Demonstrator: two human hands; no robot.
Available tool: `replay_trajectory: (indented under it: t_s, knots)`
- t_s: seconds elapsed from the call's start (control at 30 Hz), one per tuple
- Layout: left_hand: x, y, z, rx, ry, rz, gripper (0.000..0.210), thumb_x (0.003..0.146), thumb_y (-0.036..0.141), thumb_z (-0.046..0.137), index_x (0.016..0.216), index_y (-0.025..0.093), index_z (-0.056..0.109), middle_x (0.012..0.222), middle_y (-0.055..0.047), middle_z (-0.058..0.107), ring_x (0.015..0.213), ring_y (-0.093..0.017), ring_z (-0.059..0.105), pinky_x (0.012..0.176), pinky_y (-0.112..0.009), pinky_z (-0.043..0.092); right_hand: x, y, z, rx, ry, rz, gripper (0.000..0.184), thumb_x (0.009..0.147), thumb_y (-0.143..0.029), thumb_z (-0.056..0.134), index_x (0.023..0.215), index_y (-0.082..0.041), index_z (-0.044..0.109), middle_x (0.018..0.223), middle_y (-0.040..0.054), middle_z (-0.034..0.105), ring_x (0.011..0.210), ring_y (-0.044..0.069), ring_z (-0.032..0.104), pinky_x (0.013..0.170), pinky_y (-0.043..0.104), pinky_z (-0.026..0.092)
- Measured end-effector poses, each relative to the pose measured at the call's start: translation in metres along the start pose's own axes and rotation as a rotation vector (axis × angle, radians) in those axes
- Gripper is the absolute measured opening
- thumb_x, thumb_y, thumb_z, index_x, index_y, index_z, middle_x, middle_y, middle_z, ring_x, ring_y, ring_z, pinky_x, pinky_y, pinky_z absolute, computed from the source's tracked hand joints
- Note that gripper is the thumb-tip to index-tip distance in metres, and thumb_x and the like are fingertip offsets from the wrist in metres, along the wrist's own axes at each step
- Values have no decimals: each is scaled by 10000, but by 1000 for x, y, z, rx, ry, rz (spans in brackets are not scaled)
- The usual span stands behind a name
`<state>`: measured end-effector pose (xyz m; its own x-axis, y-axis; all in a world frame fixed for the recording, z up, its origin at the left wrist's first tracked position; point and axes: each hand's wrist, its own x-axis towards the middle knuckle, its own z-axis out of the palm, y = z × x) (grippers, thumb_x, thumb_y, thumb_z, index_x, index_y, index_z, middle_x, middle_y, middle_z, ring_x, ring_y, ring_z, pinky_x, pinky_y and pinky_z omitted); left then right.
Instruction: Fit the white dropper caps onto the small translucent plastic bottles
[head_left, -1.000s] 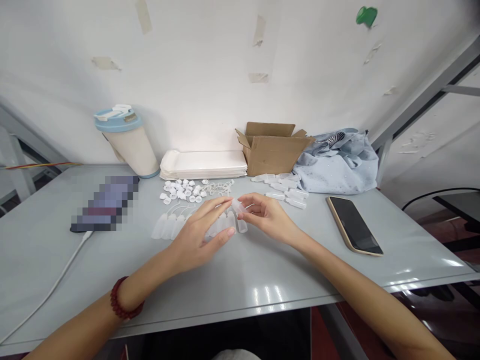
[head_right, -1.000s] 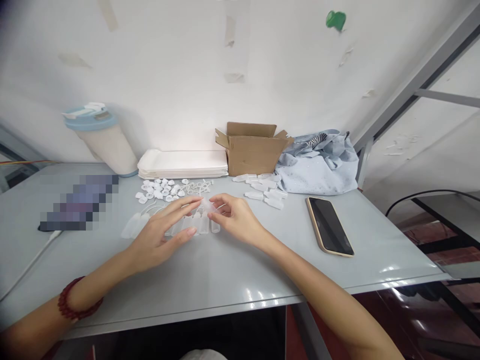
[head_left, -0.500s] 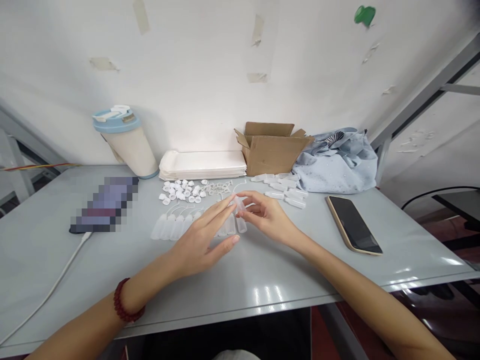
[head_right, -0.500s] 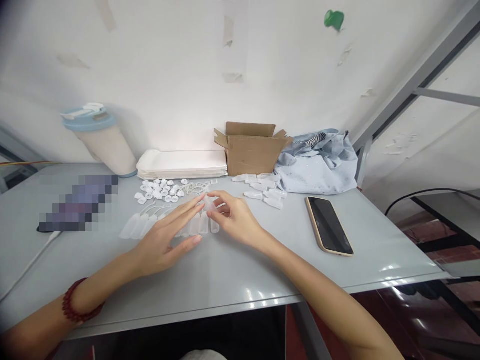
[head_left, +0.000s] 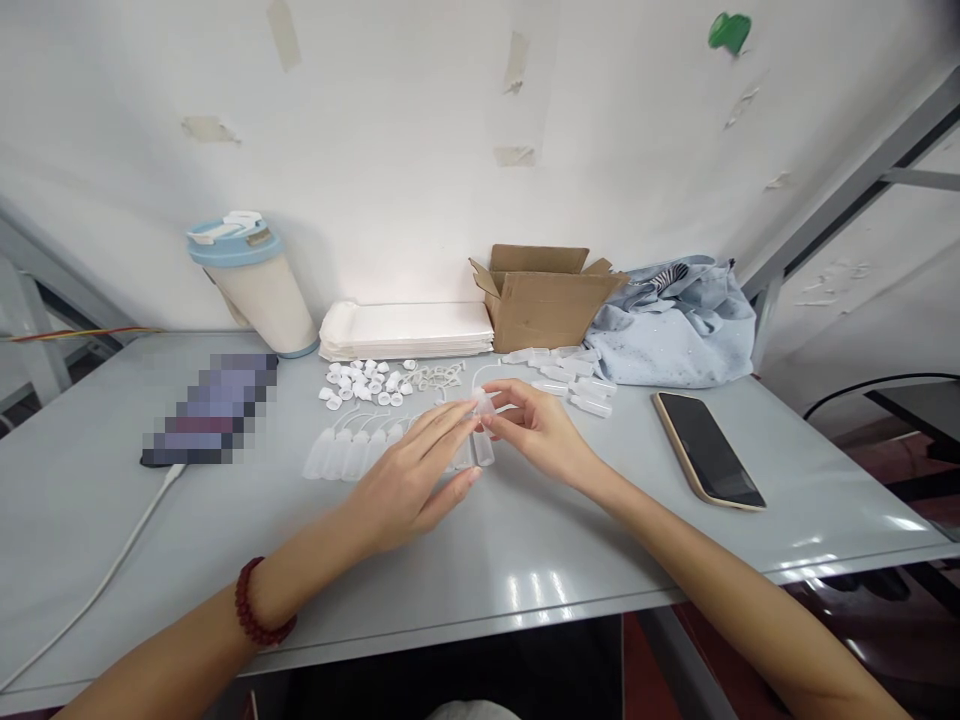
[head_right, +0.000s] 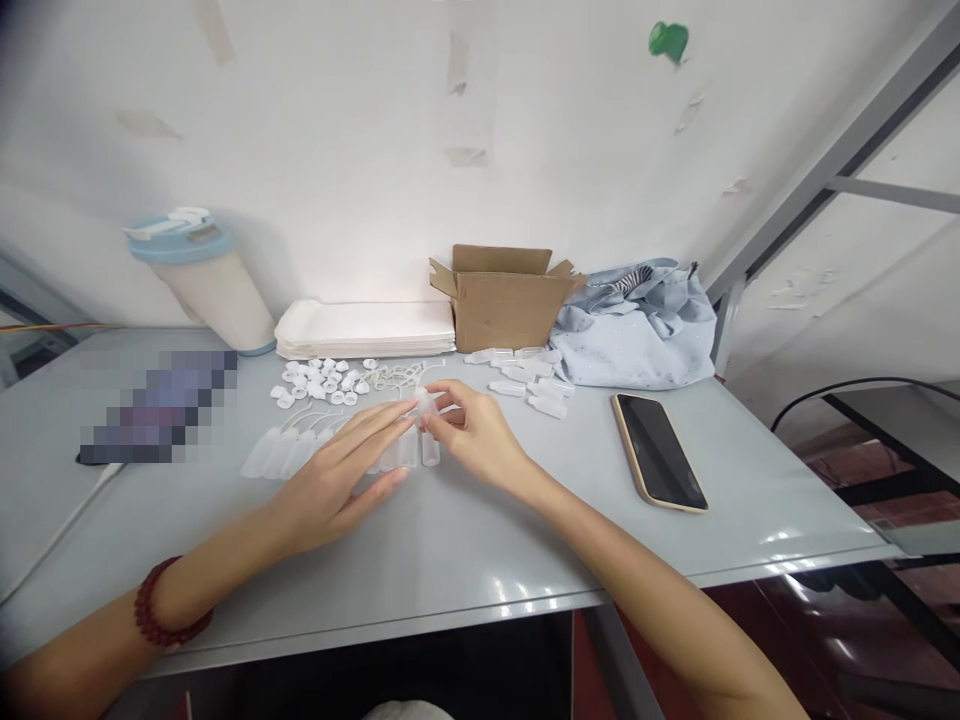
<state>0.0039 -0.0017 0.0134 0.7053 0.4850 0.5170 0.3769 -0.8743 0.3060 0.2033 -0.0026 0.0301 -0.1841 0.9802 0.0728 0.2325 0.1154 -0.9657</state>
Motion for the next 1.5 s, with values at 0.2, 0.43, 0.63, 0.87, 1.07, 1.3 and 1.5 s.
replay_trajectory:
  t_s: [0.2,0.43,0.63,0.87,1.07,1.3,1.5]
  knots:
    - [3,1,-1,-22,66,-15,477,905,178,481,1366,181,359,1356,-166,462,1284,-282,396,1043,-493,387,-2,2,2,-28,-19,7,298,800,-235,600,1092,-205,553,960,49,641,755,168,677,662,308,544]
    - [2,1,0,-31,78,11,524,900,172,487,1396,206,322,1321,-152,495,1252,-286,427,1023,-503,401,-2,1,2,-42,-4,12,283,782,-205,592,1061,-194,546,955,45,634,734,162,676,655,300,534]
    - [8,1,3,52,157,-82,479,882,207,533,1338,173,391,1293,-158,497,1212,-282,452,1001,-467,420,-2,-1,2,-64,-6,24,256,800,-234,580,1049,-188,543,936,42,624,705,158,672,649,305,534]
    - [30,-2,6,200,139,-15,322,857,210,547,1169,139,510,1101,-141,596,1078,-291,523,930,-459,453,-3,-5,-1,-136,31,61,259,793,-264,582,1029,-170,539,946,53,607,687,158,670,554,257,487]
    - [39,3,19,214,94,-38,275,792,140,564,1061,87,548,1063,-160,608,1051,-301,523,901,-455,474,1,-3,-7,-308,13,116,211,810,-267,544,975,-139,572,897,69,647,686,155,648,588,262,474]
    - [31,3,37,126,-12,-127,332,802,209,615,1107,104,538,1098,-134,610,1067,-285,512,894,-445,486,3,4,-18,-484,-113,150,140,821,-222,489,826,-137,601,697,42,668,596,131,602,531,227,412]
    - [30,2,29,155,-52,-170,357,839,261,566,1149,86,540,1158,-150,596,1142,-293,479,961,-443,435,7,11,-17,-458,-136,186,108,806,-188,494,829,-136,586,655,38,663,556,130,597,521,229,419]
